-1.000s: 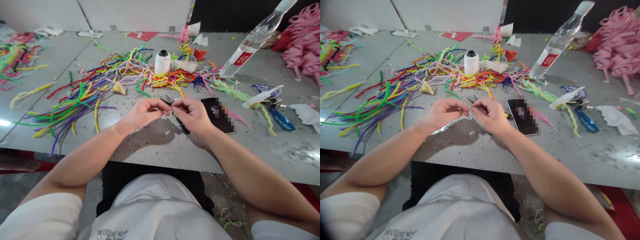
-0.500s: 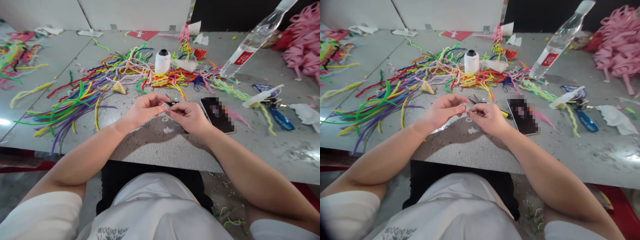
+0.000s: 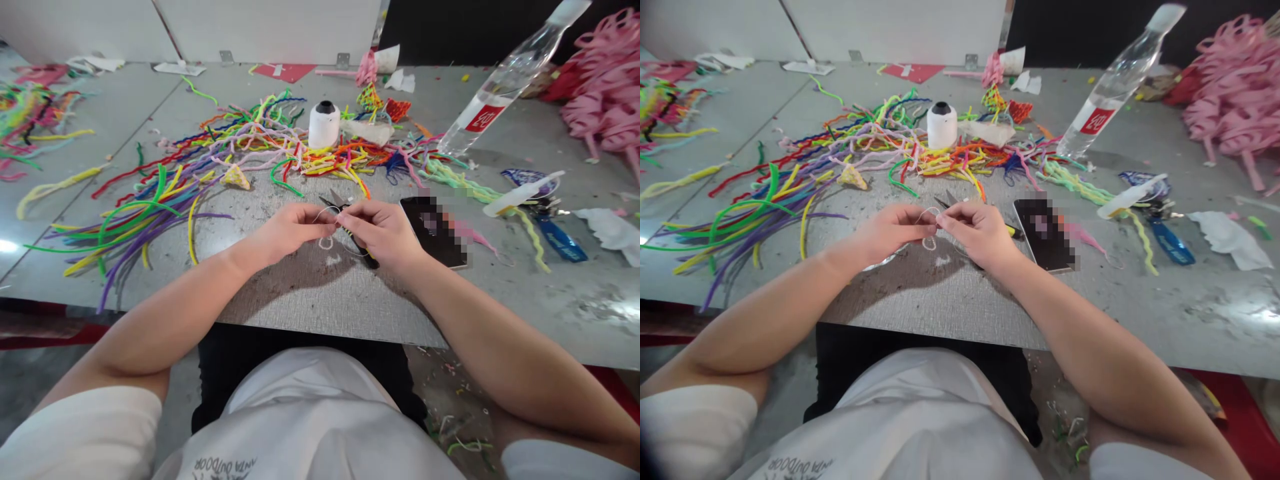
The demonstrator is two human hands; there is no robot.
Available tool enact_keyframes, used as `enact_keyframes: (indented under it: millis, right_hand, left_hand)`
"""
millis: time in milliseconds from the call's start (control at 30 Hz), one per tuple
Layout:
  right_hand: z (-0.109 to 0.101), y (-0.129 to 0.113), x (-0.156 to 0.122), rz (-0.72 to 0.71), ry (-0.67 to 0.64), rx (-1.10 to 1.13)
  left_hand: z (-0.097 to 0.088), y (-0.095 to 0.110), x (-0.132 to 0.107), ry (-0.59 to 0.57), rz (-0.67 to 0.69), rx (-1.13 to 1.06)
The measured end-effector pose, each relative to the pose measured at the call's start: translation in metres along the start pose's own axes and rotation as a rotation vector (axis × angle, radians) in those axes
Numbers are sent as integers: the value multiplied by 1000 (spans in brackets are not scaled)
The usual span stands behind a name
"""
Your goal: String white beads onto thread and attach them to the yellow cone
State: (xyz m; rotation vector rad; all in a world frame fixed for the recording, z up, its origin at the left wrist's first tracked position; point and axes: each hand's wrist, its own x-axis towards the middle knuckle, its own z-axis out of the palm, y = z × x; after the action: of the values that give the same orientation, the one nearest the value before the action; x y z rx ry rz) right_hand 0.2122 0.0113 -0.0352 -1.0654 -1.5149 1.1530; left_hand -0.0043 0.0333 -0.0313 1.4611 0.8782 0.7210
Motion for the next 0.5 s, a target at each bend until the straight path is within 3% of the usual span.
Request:
enact_keyframes:
  millis: [100,233,367,500]
  right_hand:
    - [-2,-2,0,-49,38,-83]
    - [-4,-4,3,-79,44,-37]
    - [-5,-1,7,-26,30,8]
    - [-7,-1,8,75,16,79]
  left_hand:
    - [1,2,0,58,-21,-69]
    - [3,9,1,119,-42,-292]
    - [0,16,0,146,-22,-391]
    - [-3,21,-1,138,-14,-348]
